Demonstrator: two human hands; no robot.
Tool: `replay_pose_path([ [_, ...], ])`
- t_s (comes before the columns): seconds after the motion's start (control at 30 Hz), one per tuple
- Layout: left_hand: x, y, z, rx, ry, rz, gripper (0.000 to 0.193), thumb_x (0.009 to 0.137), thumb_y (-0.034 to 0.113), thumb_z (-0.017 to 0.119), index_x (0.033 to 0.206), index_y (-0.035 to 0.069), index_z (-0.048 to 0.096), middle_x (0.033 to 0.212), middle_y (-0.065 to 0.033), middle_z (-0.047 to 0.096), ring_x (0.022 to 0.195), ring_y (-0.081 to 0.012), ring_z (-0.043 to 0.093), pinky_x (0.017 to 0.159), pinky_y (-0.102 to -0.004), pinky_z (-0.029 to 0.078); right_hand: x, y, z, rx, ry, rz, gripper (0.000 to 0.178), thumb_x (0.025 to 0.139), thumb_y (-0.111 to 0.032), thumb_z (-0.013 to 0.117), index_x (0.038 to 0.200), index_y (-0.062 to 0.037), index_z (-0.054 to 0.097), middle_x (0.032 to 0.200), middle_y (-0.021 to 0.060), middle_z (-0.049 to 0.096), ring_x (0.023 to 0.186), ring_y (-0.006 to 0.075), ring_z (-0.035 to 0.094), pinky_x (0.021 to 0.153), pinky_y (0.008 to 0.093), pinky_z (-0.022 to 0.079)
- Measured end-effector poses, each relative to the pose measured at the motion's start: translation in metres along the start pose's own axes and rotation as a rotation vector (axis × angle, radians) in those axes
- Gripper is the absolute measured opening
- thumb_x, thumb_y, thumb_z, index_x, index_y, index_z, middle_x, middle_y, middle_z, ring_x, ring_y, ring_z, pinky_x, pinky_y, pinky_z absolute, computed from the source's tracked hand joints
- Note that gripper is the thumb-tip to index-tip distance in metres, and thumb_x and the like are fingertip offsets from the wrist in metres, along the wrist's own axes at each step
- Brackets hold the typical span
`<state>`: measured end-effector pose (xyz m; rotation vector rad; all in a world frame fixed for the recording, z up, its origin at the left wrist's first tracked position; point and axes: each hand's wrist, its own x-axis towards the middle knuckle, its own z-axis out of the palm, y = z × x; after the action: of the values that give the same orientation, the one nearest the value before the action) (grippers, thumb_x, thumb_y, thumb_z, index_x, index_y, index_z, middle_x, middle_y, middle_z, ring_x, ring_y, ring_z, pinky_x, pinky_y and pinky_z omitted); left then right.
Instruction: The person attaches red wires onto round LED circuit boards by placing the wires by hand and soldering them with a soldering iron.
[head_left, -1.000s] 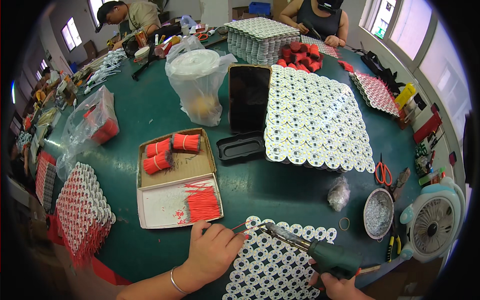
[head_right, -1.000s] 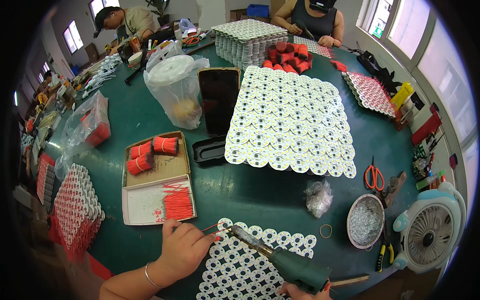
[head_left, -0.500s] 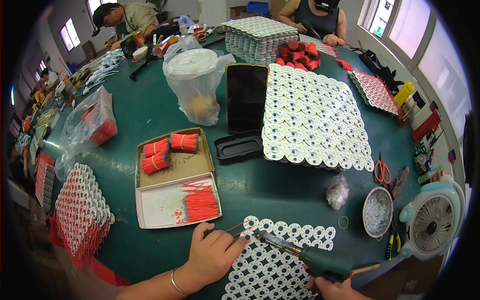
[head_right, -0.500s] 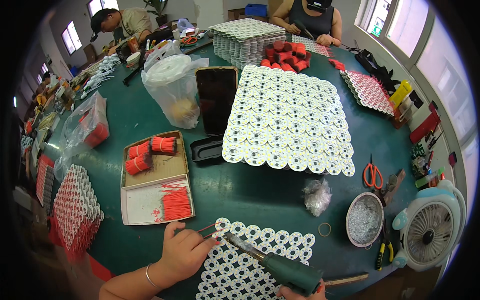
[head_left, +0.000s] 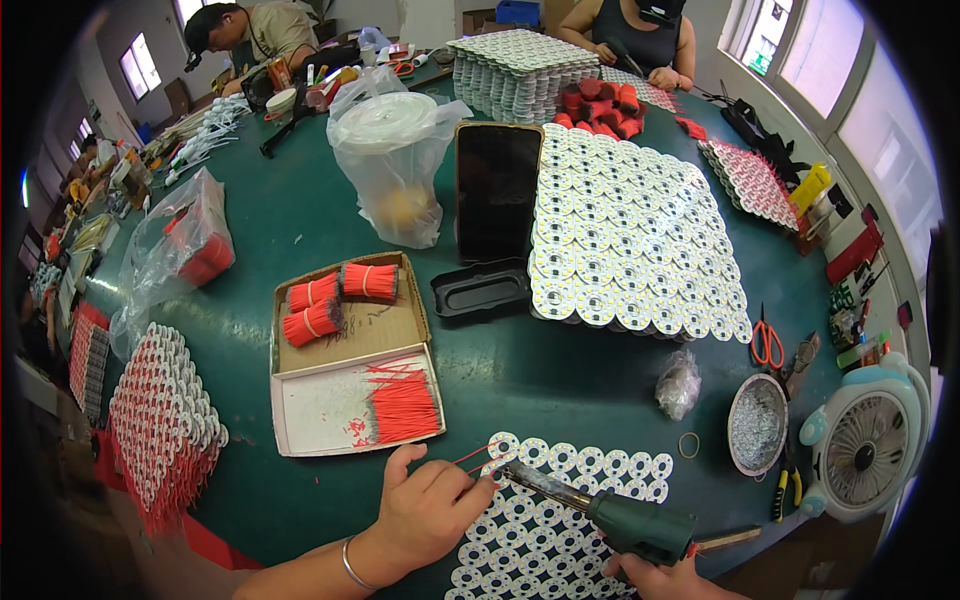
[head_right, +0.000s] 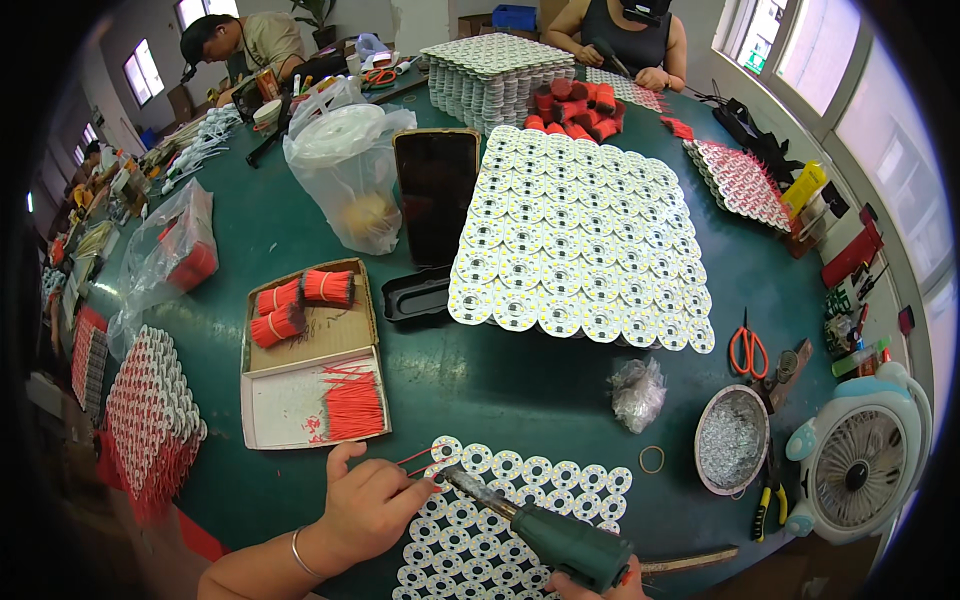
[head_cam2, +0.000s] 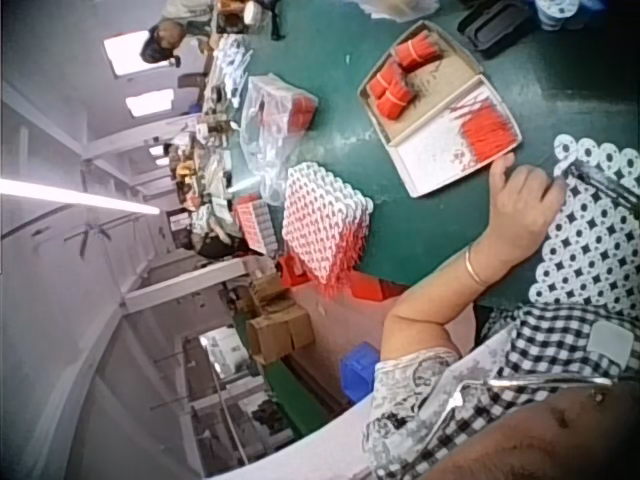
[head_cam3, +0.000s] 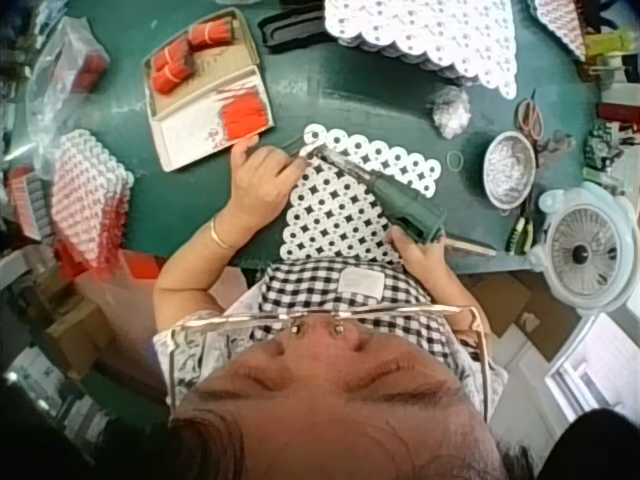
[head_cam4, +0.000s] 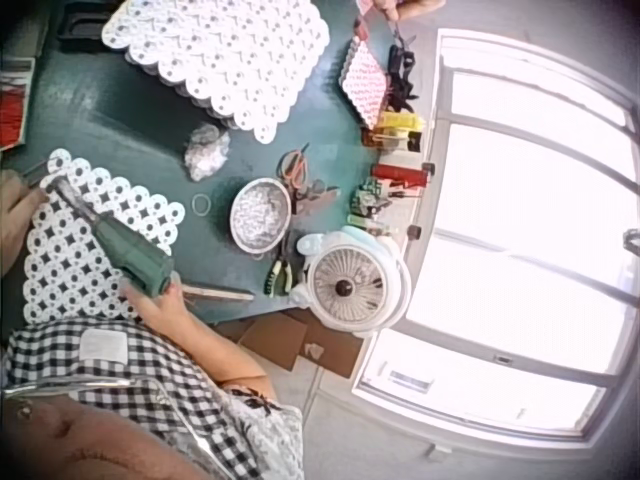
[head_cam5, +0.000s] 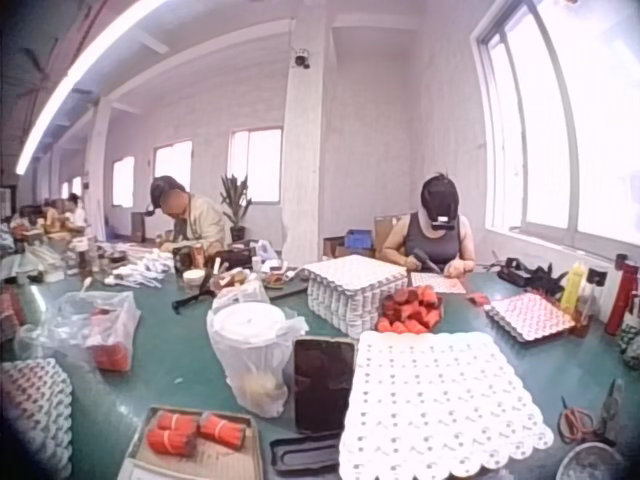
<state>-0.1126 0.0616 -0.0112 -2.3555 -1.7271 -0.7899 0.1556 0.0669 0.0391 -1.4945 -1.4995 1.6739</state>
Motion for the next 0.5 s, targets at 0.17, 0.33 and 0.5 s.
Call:
replay_pose_path([
  [0.17,0.0015,0.0011,-0.001,-0.017,0.002,-0.019,0.009,0.068,0.015,0.068,0.076,0.015,0.063,0.062,0.0043,0.047,0.061,-0.0116,0.049,0.082,-0.0374,0.033,0.0003,-0.0035,0.0016,-0.018,0.008,0.028,0.014,0.079,-0.006,0.06,0.09,0.0018,0.06,0.071,0.0053,0.062,0.061,0.0137,0.057,0.058,0.0278,0.046],
  [0.33,0.0006,-0.0004,0.0008,-0.062,0.012,-0.031,0.011,0.067,0.013,0.067,0.077,0.015,0.063,0.065,0.0041,0.052,0.063,-0.0119,0.051,0.082,-0.0375,0.034,0.0009,0.0019,-0.0005,-0.113,-0.006,-0.083,0.021,0.074,-0.003,0.064,0.094,0.0011,0.061,0.084,0.0094,0.063,0.073,0.0189,0.059,0.067,0.0309,0.047],
  [0.5,-0.0004,0.0015,0.0009,-0.035,0.01,-0.003,0.01,0.067,0.015,0.068,0.076,0.015,0.063,0.068,0.0051,0.053,0.067,-0.0109,0.053,0.083,-0.0399,0.035,0.0019,0.0013,0.0015,-0.189,0.028,-0.257,0.022,0.075,-0.004,0.065,0.095,0.0014,0.061,0.086,0.0102,0.063,0.076,0.0199,0.059,0.069,0.0317,0.047],
])
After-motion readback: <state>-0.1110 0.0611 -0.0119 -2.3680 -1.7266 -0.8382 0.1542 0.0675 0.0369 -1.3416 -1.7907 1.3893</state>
